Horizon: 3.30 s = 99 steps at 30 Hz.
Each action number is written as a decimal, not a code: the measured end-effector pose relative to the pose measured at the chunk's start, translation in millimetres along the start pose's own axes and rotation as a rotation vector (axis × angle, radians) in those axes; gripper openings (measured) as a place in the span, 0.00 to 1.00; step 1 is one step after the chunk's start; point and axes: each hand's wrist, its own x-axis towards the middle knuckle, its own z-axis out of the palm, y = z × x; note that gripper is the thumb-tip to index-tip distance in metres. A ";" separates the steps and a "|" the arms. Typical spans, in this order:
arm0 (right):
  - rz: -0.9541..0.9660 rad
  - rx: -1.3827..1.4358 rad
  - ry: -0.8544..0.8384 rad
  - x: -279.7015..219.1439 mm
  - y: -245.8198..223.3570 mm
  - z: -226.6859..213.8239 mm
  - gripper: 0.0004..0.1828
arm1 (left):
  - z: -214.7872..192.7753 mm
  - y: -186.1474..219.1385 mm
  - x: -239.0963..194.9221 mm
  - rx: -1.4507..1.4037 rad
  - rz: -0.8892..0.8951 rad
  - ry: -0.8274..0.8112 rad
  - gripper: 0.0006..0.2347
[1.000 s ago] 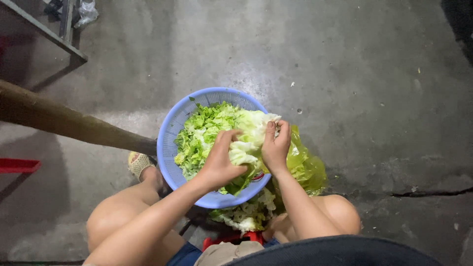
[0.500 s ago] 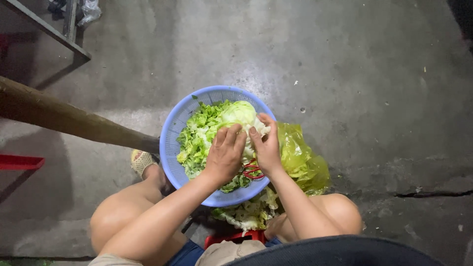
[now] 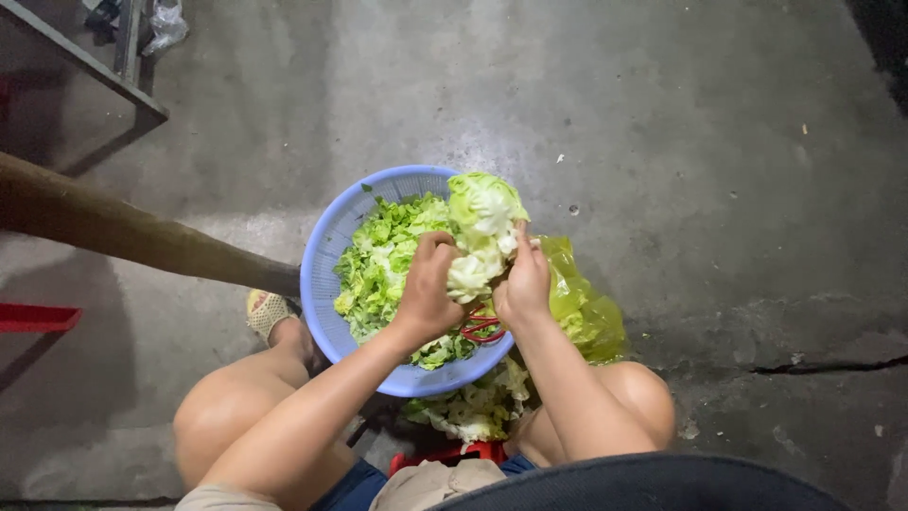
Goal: The person sits on a small red stool and uses red-handled scissors to cut cabbage leaves into a blue plastic basket. They repeatedly pick up cabbage heads from a yellow plastic bag, tear off leaves by hand, and cut them into smaller pieces.
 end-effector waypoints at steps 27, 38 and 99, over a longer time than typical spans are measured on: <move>0.295 -0.021 -0.066 30.4 23.8 -41.8 0.30 | -32.5 15.1 -10.8 0.223 -0.016 -0.355 0.34; 0.239 -0.388 -0.262 28.7 30.6 -45.9 0.28 | -20.2 -0.3 -15.3 0.599 0.396 -0.068 0.22; -0.031 -0.757 -0.736 5.4 64.8 -50.6 0.31 | -76.3 58.4 24.8 -0.521 -0.945 -0.148 0.49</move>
